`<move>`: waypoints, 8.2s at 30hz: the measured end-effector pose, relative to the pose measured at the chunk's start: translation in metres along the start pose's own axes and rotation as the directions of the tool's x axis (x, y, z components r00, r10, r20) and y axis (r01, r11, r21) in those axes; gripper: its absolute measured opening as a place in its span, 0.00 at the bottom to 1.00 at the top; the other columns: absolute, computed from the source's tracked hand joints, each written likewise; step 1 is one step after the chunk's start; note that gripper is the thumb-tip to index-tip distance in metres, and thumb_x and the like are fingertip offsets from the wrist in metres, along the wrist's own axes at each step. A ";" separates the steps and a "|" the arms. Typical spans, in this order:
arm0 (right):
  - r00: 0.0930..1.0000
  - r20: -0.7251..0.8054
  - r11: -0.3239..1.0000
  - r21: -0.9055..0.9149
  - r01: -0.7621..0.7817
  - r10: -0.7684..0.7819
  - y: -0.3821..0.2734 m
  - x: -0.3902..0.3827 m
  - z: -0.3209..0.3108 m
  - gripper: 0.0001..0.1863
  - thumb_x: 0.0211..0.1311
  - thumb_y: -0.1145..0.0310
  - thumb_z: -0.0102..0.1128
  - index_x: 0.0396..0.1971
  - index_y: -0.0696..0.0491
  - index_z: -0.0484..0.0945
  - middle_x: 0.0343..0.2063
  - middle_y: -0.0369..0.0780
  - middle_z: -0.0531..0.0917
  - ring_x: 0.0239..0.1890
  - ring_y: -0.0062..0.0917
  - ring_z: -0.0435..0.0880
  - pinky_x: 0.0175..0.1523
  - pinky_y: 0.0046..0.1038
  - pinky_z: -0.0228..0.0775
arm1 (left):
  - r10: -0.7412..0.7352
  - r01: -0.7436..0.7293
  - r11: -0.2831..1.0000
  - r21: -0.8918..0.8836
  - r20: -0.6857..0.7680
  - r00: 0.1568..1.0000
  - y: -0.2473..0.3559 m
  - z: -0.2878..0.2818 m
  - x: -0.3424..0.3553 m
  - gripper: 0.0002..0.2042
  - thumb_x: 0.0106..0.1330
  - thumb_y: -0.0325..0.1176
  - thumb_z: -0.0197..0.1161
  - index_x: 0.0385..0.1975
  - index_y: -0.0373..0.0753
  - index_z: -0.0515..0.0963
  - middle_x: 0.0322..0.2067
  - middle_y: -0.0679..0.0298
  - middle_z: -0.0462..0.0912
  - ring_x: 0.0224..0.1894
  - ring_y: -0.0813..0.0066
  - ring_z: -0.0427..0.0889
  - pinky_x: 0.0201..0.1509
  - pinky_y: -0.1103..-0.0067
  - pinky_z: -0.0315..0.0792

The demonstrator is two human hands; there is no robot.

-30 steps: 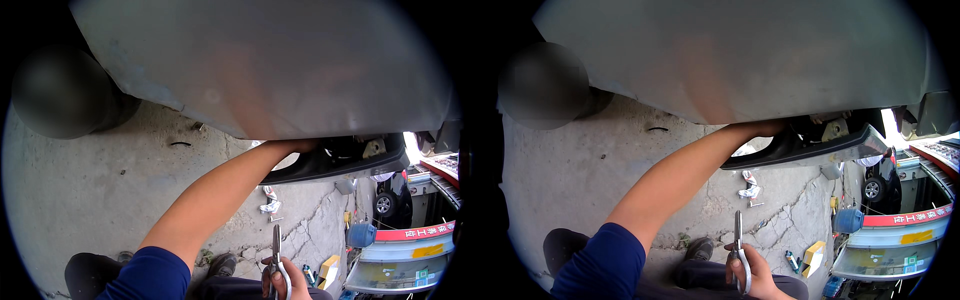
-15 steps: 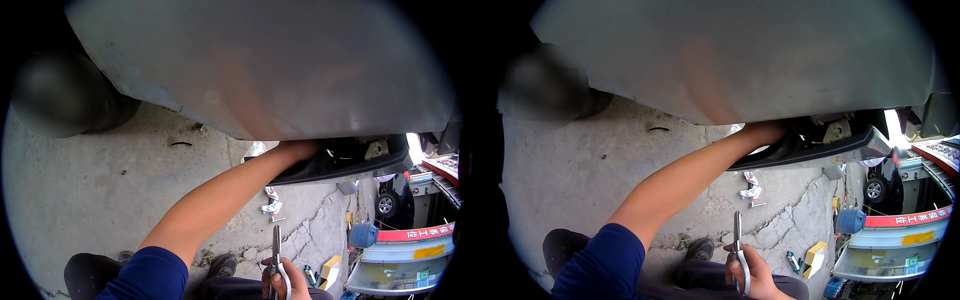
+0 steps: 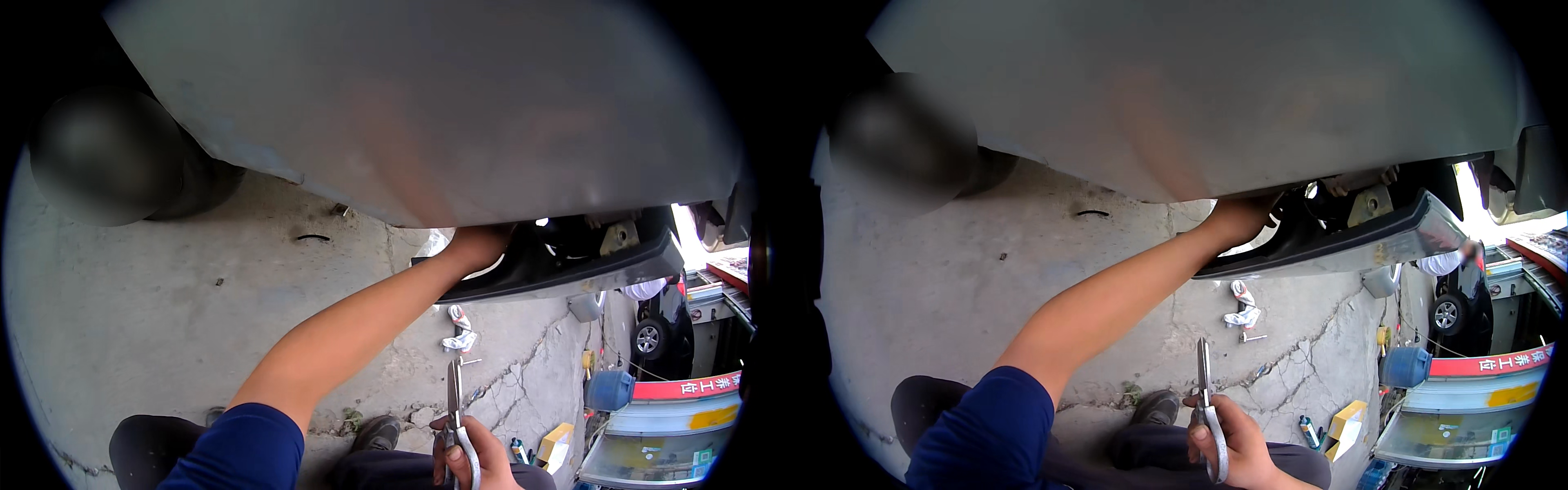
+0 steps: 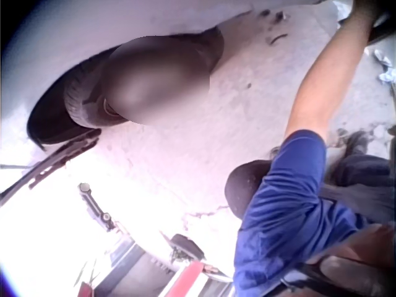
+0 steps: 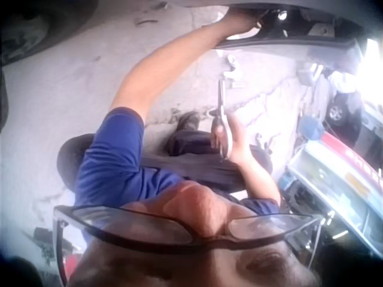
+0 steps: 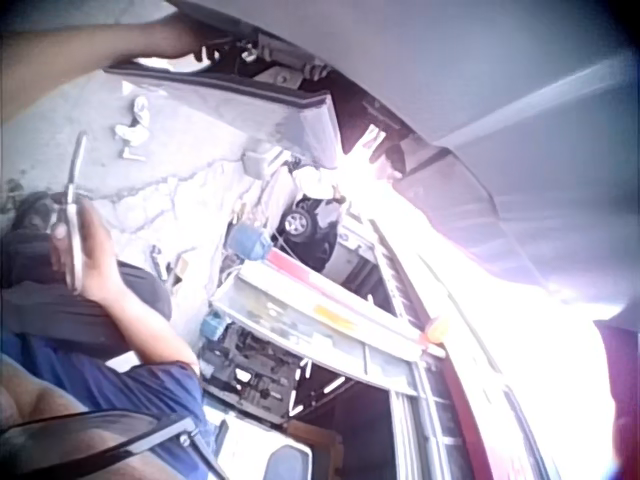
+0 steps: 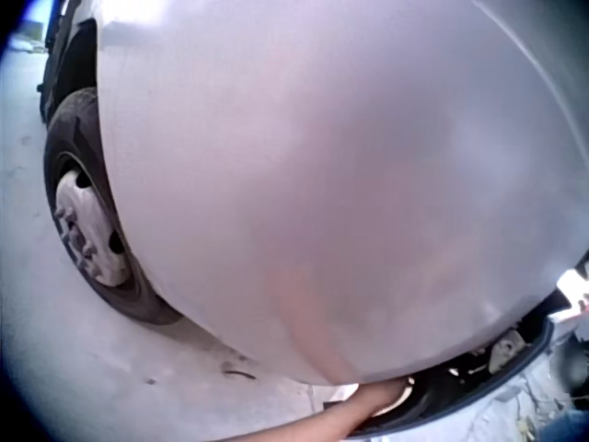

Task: The person works on the rear bumper of a silver car, adjusting and securing a panel with both hands. They then use shears to cut a zip tie and trim wires near the bumper area. The task involves careful manipulation of the bumper panel and wiring components.

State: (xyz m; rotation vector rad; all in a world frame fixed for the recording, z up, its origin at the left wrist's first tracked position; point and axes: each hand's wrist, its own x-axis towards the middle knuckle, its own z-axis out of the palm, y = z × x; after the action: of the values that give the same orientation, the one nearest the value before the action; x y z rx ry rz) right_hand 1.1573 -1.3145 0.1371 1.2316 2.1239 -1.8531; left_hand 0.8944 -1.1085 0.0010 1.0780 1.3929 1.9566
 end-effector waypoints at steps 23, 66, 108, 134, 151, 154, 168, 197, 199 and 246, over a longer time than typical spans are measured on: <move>1.000 0.019 0.998 -0.055 -0.017 0.018 -0.007 0.009 -0.005 0.31 0.78 0.48 0.60 0.64 0.61 0.72 0.28 0.35 0.79 0.23 0.19 0.79 0.28 0.22 0.71 | -0.276 0.362 0.564 -0.742 0.244 0.930 0.022 -0.010 -0.010 0.12 0.83 0.36 0.51 0.52 0.35 0.77 0.43 0.55 0.82 0.41 0.64 0.85 0.43 0.69 0.82; 0.735 0.315 0.646 -0.352 0.678 -0.600 -0.060 0.043 0.009 0.35 0.36 0.82 0.69 0.54 0.51 0.81 0.35 0.40 0.83 0.35 0.34 0.86 0.41 0.35 0.80 | -0.758 0.810 0.560 0.173 0.500 0.418 0.154 -0.195 -0.190 0.10 0.76 0.39 0.63 0.37 0.40 0.82 0.25 0.74 0.75 0.26 0.85 0.72 0.30 0.81 0.66; 0.922 0.137 0.931 0.017 0.365 -0.363 -0.072 0.053 -0.011 0.26 0.55 0.79 0.73 0.55 0.60 0.76 0.34 0.40 0.87 0.37 0.21 0.86 0.48 0.26 0.78 | -0.700 0.794 0.393 -0.464 0.409 0.585 0.221 -0.147 -0.249 0.22 0.79 0.27 0.58 0.69 0.25 0.67 0.62 0.52 0.77 0.64 0.67 0.80 0.69 0.70 0.77; 0.945 0.009 0.944 0.047 0.327 -0.328 -0.067 0.039 -0.006 0.26 0.59 0.85 0.67 0.58 0.60 0.71 0.34 0.39 0.86 0.36 0.17 0.85 0.44 0.20 0.75 | -0.656 0.760 0.606 -0.236 0.393 0.645 0.246 -0.130 -0.258 0.24 0.81 0.30 0.59 0.71 0.25 0.66 0.60 0.51 0.81 0.59 0.67 0.85 0.66 0.71 0.81; 0.930 0.060 0.915 -0.169 0.368 -0.363 -0.066 0.036 -0.005 0.27 0.58 0.84 0.69 0.58 0.60 0.72 0.34 0.38 0.84 0.39 0.18 0.84 0.51 0.24 0.76 | -0.562 0.591 0.805 0.053 0.389 0.730 0.248 -0.133 -0.263 0.19 0.85 0.34 0.50 0.66 0.26 0.71 0.50 0.54 0.82 0.48 0.70 0.88 0.54 0.74 0.84; 0.931 0.091 0.918 -0.158 0.363 -0.353 -0.067 0.040 -0.009 0.28 0.57 0.84 0.70 0.59 0.60 0.72 0.35 0.38 0.85 0.40 0.18 0.85 0.51 0.24 0.76 | -0.614 0.681 0.726 -0.096 0.354 0.705 0.246 -0.131 -0.264 0.18 0.84 0.32 0.51 0.66 0.27 0.72 0.49 0.56 0.83 0.46 0.72 0.87 0.53 0.75 0.83; 0.899 0.219 0.884 -0.201 0.422 -0.380 -0.073 0.042 -0.023 0.27 0.53 0.81 0.74 0.54 0.59 0.76 0.35 0.39 0.88 0.38 0.22 0.88 0.45 0.24 0.77 | -0.417 0.299 0.897 0.325 0.400 0.816 0.242 -0.135 -0.256 0.15 0.77 0.33 0.61 0.59 0.35 0.79 0.36 0.55 0.80 0.35 0.59 0.80 0.42 0.68 0.74; 0.944 0.047 0.944 -0.032 0.329 -0.327 -0.061 0.046 -0.022 0.26 0.54 0.81 0.72 0.55 0.57 0.78 0.23 0.34 0.71 0.28 0.14 0.71 0.39 0.20 0.70 | -0.614 0.704 0.692 -0.159 0.384 0.690 0.234 -0.129 -0.250 0.19 0.83 0.35 0.56 0.64 0.27 0.73 0.48 0.58 0.85 0.45 0.74 0.85 0.54 0.75 0.81; 0.942 0.035 0.939 -0.084 0.334 -0.332 -0.062 0.046 -0.023 0.26 0.53 0.81 0.70 0.54 0.56 0.78 0.22 0.35 0.71 0.28 0.15 0.70 0.39 0.20 0.70 | -0.616 0.711 0.680 -0.178 0.388 0.686 0.233 -0.129 -0.250 0.19 0.83 0.35 0.56 0.64 0.26 0.73 0.48 0.57 0.85 0.45 0.74 0.85 0.55 0.74 0.81; 0.930 0.016 0.929 0.057 0.367 -0.368 -0.060 0.051 -0.016 0.27 0.54 0.75 0.76 0.55 0.56 0.78 0.22 0.32 0.71 0.27 0.15 0.68 0.35 0.22 0.66 | -0.637 0.703 0.600 -0.382 0.304 0.708 0.231 -0.131 -0.249 0.18 0.85 0.38 0.53 0.63 0.31 0.73 0.50 0.53 0.85 0.50 0.65 0.86 0.58 0.69 0.79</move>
State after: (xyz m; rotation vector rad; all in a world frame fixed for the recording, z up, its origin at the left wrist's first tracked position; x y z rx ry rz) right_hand 1.0947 -1.2720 0.1628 0.8511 2.4414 -2.0594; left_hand 0.9349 -1.4510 0.1182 0.3411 0.9491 1.4778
